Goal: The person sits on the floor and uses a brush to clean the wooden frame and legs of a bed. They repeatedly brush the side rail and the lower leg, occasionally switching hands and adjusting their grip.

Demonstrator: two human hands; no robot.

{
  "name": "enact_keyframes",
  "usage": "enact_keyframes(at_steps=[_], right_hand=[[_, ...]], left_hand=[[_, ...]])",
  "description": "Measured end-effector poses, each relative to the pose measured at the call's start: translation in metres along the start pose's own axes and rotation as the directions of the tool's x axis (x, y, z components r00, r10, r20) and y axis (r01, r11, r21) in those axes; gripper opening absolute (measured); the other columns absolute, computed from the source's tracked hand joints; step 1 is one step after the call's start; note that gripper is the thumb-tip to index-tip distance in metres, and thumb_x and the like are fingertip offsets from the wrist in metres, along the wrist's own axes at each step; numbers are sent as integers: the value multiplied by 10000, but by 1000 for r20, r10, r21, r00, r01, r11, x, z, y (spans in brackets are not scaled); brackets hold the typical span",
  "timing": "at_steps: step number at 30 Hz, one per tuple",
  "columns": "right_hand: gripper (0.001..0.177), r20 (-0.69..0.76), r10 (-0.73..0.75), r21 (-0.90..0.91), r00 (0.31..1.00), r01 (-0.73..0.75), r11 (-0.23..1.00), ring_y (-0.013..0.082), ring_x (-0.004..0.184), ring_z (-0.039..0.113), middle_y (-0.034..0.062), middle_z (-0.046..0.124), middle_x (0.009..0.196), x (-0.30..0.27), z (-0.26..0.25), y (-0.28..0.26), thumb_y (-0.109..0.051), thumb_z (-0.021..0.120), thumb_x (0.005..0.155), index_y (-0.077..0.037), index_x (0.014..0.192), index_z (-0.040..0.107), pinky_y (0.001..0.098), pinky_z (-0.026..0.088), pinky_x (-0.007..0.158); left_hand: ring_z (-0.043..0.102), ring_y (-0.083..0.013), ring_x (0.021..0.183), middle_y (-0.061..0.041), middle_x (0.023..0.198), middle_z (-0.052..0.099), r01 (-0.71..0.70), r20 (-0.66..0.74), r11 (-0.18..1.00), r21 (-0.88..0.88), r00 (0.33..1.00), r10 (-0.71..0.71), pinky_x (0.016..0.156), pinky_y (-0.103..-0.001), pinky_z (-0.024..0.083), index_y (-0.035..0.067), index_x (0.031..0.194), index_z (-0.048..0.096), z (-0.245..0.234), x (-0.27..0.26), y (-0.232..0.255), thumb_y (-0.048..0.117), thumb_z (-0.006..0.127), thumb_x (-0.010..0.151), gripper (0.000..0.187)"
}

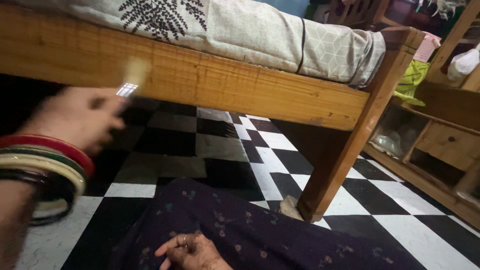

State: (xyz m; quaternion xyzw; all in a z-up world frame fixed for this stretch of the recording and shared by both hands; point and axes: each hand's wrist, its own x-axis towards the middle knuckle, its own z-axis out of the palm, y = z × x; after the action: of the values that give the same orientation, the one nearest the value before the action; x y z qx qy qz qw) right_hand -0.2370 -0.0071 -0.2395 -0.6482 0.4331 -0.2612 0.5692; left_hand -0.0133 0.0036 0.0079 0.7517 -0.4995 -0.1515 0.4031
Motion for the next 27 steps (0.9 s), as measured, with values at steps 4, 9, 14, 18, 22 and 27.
enact_keyframes(at_steps=[4,9,14,18,22,27], right_hand=[[156,54,3,-75,999,1,997,22,806,690,24,746,896,-3,-7,-1,-104,592,1028,-83,1043,746,205,562,820],[219,179,-169,494,969,60,867,99,698,715,93,765,849,13,-15,29,-124,547,999,-3,1002,730,211,584,663],[132,27,-104,109,994,100,989,70,700,699,77,740,820,14,-12,33,3,598,1000,-3,993,730,181,578,655],[146,-6,-72,68,997,72,995,54,652,664,61,743,785,15,-7,25,-17,601,1007,-28,975,744,170,541,615],[177,20,-121,77,993,119,990,46,697,711,49,746,798,14,-10,24,-6,565,996,-35,988,740,180,595,690],[138,-63,-23,176,998,34,984,73,659,704,55,744,768,20,-2,23,-48,611,1000,-4,937,726,221,631,694]], left_hand=[[524,-110,666,-3,885,620,-87,252,985,-149,960,123,561,-288,499,293,1506,521,9,-9,32,411,479,1080,444],[507,-129,652,-41,903,622,9,130,992,-123,991,7,530,-280,450,263,1531,498,9,22,2,373,456,1092,455],[523,-146,652,-56,931,639,107,-85,980,-166,989,-123,514,-287,431,261,1516,530,-9,78,-77,367,474,1120,414],[559,-154,685,-57,947,666,145,-213,973,-180,960,-182,553,-307,453,256,1479,560,-21,111,-120,373,470,1120,388],[594,-162,718,-58,963,694,156,-283,974,-165,938,-198,593,-327,474,252,1442,590,-20,75,-83,378,466,1119,368],[639,-173,759,-59,983,728,159,-330,986,-46,929,-165,642,-352,501,246,1396,628,-26,68,-85,384,461,1119,352]])
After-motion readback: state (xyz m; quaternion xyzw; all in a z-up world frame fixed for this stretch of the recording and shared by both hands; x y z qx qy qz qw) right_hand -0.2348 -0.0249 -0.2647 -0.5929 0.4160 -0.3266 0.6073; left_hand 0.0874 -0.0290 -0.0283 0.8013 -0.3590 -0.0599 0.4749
